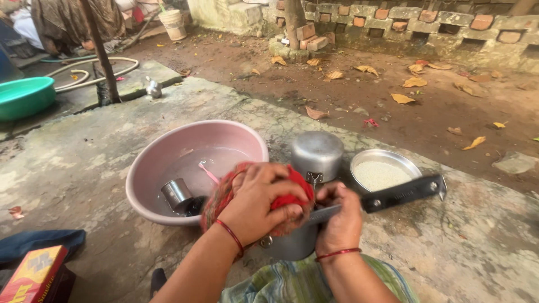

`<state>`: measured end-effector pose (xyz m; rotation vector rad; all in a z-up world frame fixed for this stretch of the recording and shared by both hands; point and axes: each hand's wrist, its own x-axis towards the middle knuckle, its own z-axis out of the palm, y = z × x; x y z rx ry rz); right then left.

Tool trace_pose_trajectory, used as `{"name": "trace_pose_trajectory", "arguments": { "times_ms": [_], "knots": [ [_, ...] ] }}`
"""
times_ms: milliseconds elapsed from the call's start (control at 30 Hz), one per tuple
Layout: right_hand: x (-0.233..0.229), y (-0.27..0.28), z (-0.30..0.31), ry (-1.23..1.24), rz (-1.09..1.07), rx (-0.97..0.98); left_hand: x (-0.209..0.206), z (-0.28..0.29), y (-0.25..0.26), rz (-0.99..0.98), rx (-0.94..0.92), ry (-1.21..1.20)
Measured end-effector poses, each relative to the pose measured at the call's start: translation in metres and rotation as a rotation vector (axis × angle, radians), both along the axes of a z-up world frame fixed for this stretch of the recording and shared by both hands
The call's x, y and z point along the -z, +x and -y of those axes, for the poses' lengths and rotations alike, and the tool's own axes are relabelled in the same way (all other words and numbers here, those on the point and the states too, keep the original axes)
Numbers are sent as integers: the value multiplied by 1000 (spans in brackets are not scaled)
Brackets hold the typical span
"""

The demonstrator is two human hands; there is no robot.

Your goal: The person washes a pressure cooker in a pink basin of water, scrubbing the lid, rubber gasket, weight and metal cup with a scrubber, then wipes the lid and cooker body dry with a red cloth.

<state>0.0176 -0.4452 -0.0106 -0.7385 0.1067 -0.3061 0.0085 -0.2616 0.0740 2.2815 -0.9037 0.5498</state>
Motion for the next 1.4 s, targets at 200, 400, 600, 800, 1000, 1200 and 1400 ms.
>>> {"name": "trace_pose_trajectory", "arguments": {
  "times_ms": [200, 400, 600, 800, 1000, 1200, 1400],
  "knots": [
    [27, 16, 17, 137, -30, 41, 39, -2, 1, -172, -232, -424],
    [50, 25, 19, 200, -12, -192, 26, 5, 22, 171, -148, 217],
    [41, 31, 23, 110, -5, -365, 26, 11, 40, 251, 81, 453],
    [49, 32, 24, 124, -53, -245, 69, 2, 37, 33, -320, -131],
    [49, 34, 21, 139, -66, -276, 78, 5, 42, -32, -430, -308],
    [46, 31, 19, 94, -66, -383, 51, 6, 48, 366, -1, 358],
    [66, 26, 18, 51, -83, -278, 72, 0, 39, 107, -192, 92]
  ]
}}
